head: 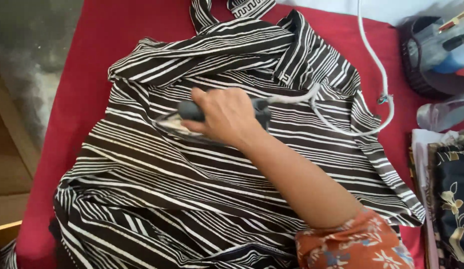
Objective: Ironing a black and white striped shirt on an ironing station.
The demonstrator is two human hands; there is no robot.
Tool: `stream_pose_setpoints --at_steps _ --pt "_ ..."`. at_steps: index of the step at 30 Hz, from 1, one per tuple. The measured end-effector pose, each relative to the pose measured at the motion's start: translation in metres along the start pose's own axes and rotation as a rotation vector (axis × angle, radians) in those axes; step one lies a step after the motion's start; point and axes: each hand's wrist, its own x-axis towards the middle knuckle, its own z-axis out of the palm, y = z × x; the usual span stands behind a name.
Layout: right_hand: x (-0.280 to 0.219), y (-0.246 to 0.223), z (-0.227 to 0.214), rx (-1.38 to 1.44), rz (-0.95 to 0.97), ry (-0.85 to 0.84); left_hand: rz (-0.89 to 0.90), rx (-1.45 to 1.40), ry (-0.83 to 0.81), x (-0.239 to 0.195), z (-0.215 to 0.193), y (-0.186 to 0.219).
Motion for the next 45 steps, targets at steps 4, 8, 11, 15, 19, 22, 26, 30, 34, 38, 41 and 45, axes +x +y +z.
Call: stream_pose_setpoints --at_steps 4,8,11,15,19,22,26,30,34,38,41,45 --pt "-0.013 0.043 -0.014 -0.050 0.180 -0.054 0.036 0.026 -0.025 0.018 0.000 -0.035" --pt "-0.041 0.101 -0.018 -0.148 0.317 0.103 0.058 0.058 -0.050 0.020 0.005 -0.060" --pt "-0.079 0.087 -0.027 -0.199 0.354 -0.017 0.056 0.079 -0.067 0.016 0.015 -0.084" --pt "-0.124 0.039 -0.039 -0.211 0.254 -0.114 0.049 0.105 -0.106 0.008 0.030 -0.123" --pt "-0.123 0.021 -0.027 -0.044 0.059 -0.178 -0.010 0.222 -0.205 0.013 0.036 -0.144" --pt "-0.083 0.029 -0.019 -0.061 0.033 -0.067 -0.151 0.274 -0.379 0.007 0.030 -0.149" --pt "-0.014 0.054 -0.003 -0.170 0.093 0.120 -0.365 0.129 -0.605 0.005 0.015 -0.147" --pt "0.023 0.052 0.004 -0.124 0.122 0.219 -0.587 0.072 -0.807 0.054 -0.003 -0.170" --pt "0.002 0.016 0.001 -0.137 0.056 0.117 -0.489 0.495 -0.009 0.075 0.036 -0.284" --pt "-0.038 -0.012 -0.010 -0.089 -0.048 -0.067 -0.932 0.223 -0.169 0.135 0.052 -0.297" --pt "-0.044 0.005 -0.020 -0.107 0.102 -0.131 -0.887 0.232 -0.096 0.137 0.110 -0.330" --pt "-0.024 0.072 -0.016 -0.186 0.271 -0.038 -0.809 0.176 0.160 0.131 0.120 -0.330"
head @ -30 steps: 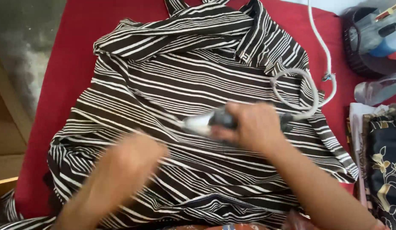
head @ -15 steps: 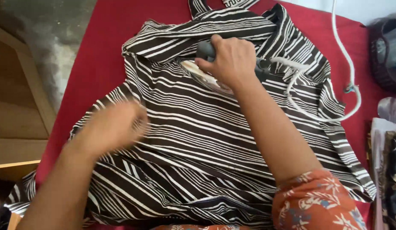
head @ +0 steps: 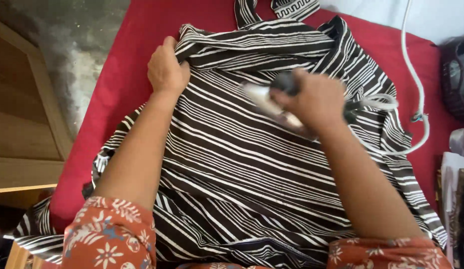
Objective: Ironing a black and white striped shirt on an ironing station.
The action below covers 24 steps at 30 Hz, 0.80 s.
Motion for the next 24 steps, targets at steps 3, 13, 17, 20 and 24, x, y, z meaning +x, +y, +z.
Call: stream_pose_setpoints --at_steps 3,13,17,20,24 --pt "0.019 0.023 0.006 0.043 0.083 0.084 0.005 -0.198 0.195 0.003 0.006 -0.020" --pt "0.056 -0.053 0.006 0.029 -0.120 0.055 0.142 -1.031 0.317 0.016 0.026 -0.053" --pt "0.086 -0.064 0.021 0.121 -0.174 0.304 0.067 -0.887 0.128 0.005 -0.017 -0.049" --pt "0.082 -0.070 0.018 0.111 -0.136 0.236 -0.160 -0.823 -0.116 0.009 -0.046 -0.057" --pt "0.056 -0.089 0.003 0.072 -0.236 0.203 -0.402 -1.063 -0.226 0.020 -0.042 -0.081"
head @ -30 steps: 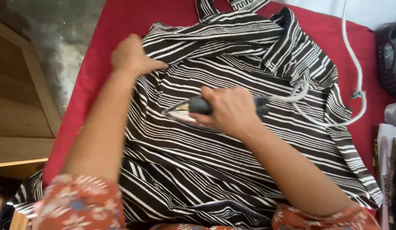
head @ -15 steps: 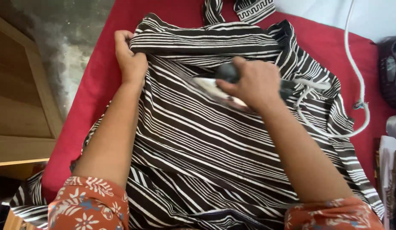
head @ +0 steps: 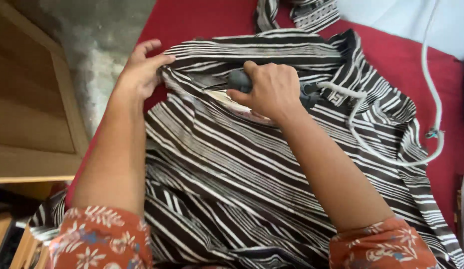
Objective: Ironing a black and white striped shirt on an ironing station.
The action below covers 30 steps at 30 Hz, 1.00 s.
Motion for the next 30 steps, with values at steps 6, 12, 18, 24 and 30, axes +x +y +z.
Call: stream_pose_setpoints --at_steps 6,12,18,24,30 --pt "0.020 -0.017 0.010 0.043 -0.007 -0.027 0.298 -0.437 -0.060 0.015 -0.015 -0.034" --pt "0.023 -0.029 0.015 0.068 0.034 0.050 -0.081 -0.346 -0.007 -0.031 -0.030 0.012" --pt "0.018 -0.041 0.006 0.110 -0.084 -0.055 -0.177 0.233 -0.071 -0.061 -0.026 0.018" --pt "0.021 -0.045 0.010 0.095 -0.075 0.097 0.073 0.244 0.091 -0.038 -0.035 -0.030" --pt "0.029 -0.054 0.009 0.071 -0.168 -0.062 0.328 0.642 0.305 -0.059 -0.027 -0.011"
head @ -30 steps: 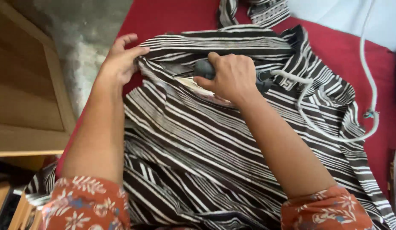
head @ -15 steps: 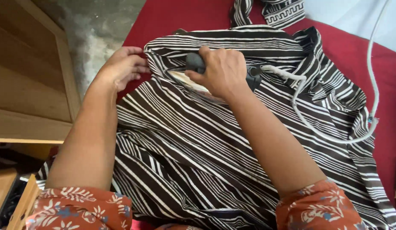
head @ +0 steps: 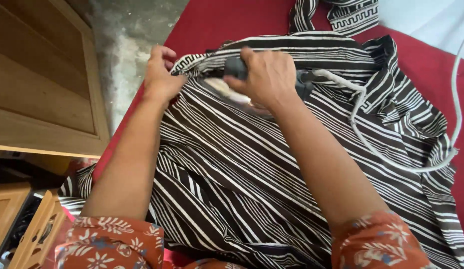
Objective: Ironing a black and white striped shirt on an ironing station.
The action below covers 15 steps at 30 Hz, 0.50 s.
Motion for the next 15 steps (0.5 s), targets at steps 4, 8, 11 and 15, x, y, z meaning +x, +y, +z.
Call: stream_pose_setpoints --at_steps 4,8,11,15 --pt "0.018 -0.004 0.013 0.027 0.095 0.138 -0.201 -0.577 -0.078 0.005 -0.017 -0.009" --pt "0.013 -0.011 0.006 0.045 0.044 0.156 -0.080 -0.746 0.078 0.016 0.000 -0.066" --pt "0.007 -0.024 -0.004 0.064 -0.070 -0.014 0.080 -0.500 0.248 0.017 0.014 -0.085" --pt "0.021 -0.024 0.006 0.041 -0.068 0.030 -0.003 -0.305 0.180 -0.003 -0.010 -0.046"
